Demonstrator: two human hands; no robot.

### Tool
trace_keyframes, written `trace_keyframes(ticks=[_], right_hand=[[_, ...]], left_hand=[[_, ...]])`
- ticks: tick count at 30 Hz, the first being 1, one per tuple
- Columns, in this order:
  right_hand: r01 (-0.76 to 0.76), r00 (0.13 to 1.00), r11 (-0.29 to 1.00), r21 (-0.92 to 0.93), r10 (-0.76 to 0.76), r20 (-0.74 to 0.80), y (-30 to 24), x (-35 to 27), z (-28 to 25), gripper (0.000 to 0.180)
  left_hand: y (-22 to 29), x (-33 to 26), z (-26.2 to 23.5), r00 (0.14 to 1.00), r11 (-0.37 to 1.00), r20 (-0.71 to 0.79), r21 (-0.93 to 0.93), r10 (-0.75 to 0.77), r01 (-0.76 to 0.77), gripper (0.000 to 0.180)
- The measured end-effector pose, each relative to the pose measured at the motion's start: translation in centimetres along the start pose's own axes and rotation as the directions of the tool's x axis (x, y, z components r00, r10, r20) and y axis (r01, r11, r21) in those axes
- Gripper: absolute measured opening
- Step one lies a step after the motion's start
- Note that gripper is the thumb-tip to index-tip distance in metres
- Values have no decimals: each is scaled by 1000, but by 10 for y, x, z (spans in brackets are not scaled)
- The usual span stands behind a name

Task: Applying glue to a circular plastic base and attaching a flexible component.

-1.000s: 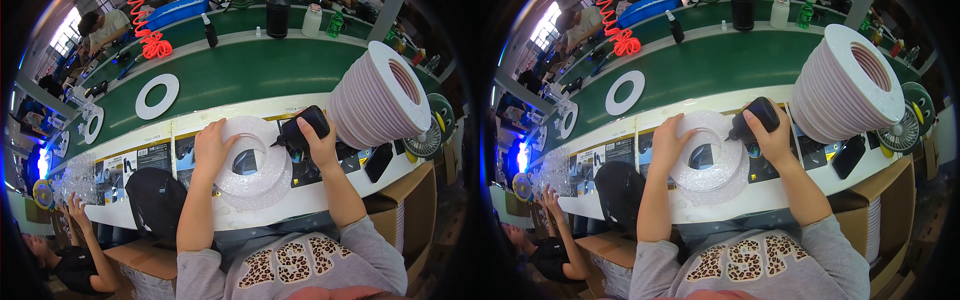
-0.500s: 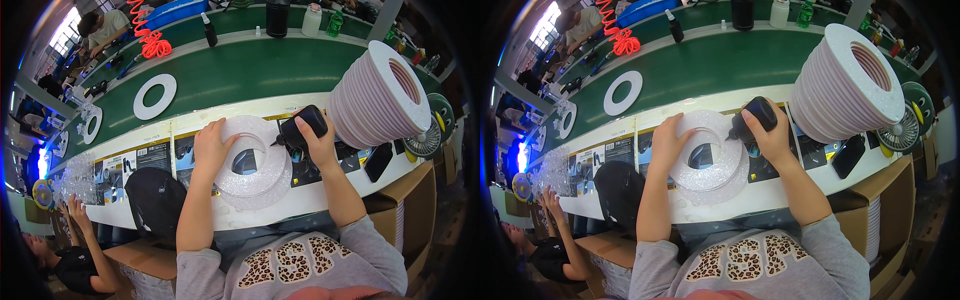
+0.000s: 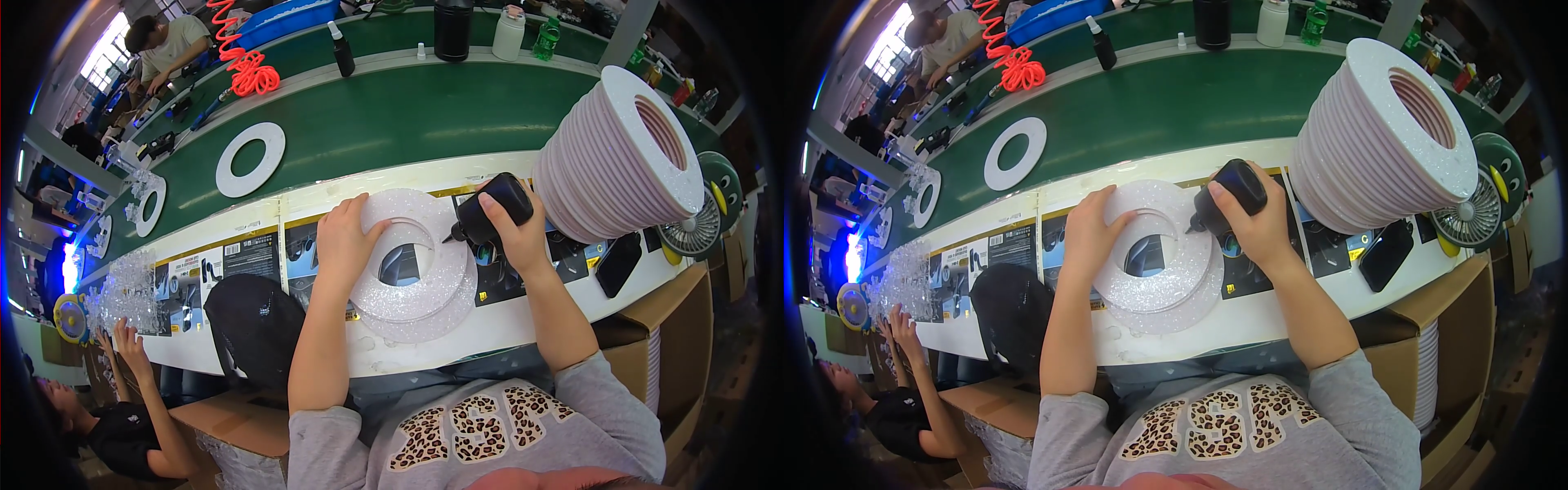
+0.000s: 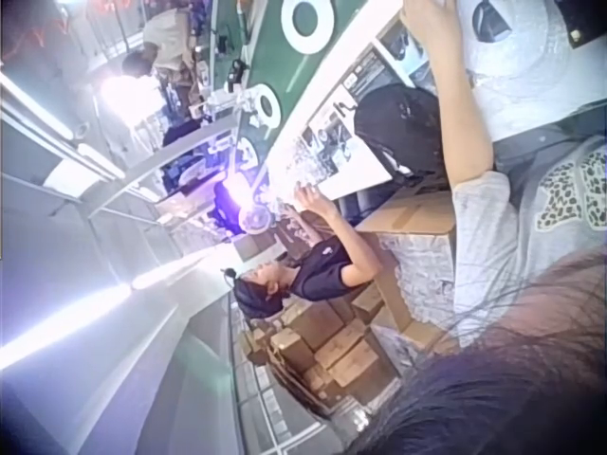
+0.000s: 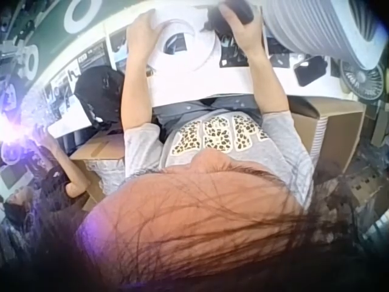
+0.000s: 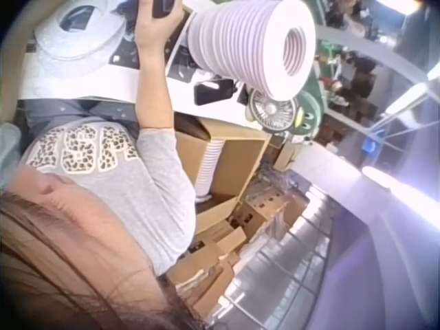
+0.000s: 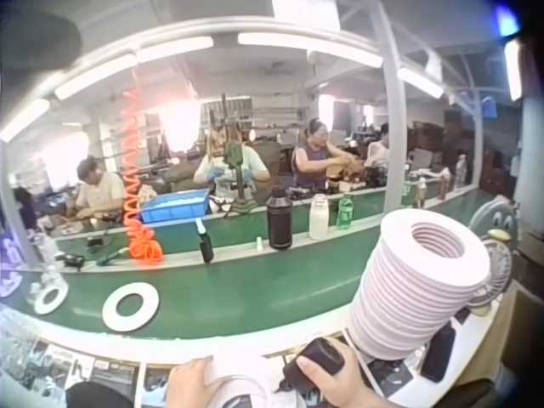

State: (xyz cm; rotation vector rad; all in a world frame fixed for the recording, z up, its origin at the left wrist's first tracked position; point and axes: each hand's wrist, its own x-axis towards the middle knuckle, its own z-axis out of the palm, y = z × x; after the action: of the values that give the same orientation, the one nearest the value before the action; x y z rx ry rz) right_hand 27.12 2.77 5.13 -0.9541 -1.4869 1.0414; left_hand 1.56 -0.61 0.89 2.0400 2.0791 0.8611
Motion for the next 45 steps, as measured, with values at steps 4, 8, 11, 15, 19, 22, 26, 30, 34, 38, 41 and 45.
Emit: trace_keyframes(ticks=[4,8,11,15,19,22,26,30,34,38,41,45], right_hand=[[11,999,1000,14,-10,-31,-1,0,-2,20],[50,997,998,43,-47,-63,2,0,0,19],[96,991,995,12,-94,-97,4,1,-1,20],[86,986,996,-21,-88,-138,7,4,-6,19],[80,984,996,-33,-84,-158,7,5,-5,20],[100,982,988,-122,-117,-149,11,5,-6,21],[58,987,997,-56,-66,-147,4,3,-4,22],[79,985,994,-76,-89,-147,6,5,-5,22],[64,987,996,-64,-72,-141,4,5,-4,22],[65,986,996,-62,-74,-149,7,6,-4,21],[81,986,993,-85,-92,-136,8,6,-5,21],[57,989,996,-74,-67,-134,6,5,-5,19]], left_hand=[[-1,0,0,1000,1000,-8,9,9,-8,55],[-2,0,-1,999,1000,-36,26,-4,5,54],[-5,0,-2,995,997,-75,53,-59,63,53],[-5,1,-5,993,994,-66,48,-95,98,53],[-4,1,-4,994,995,-69,41,-90,93,53],[-4,1,-6,994,995,-75,40,-84,87,52],[-7,0,-3,994,997,-88,38,-68,71,53],[-7,1,-3,994,997,-79,38,-71,74,53],[-6,2,-5,994,996,-73,39,-81,84,53],[-6,2,-4,994,996,-78,40,-76,80,53],[-6,2,-4,994,995,-70,48,-80,83,53],[-5,1,-4,994,996,-78,43,-73,76,53]])
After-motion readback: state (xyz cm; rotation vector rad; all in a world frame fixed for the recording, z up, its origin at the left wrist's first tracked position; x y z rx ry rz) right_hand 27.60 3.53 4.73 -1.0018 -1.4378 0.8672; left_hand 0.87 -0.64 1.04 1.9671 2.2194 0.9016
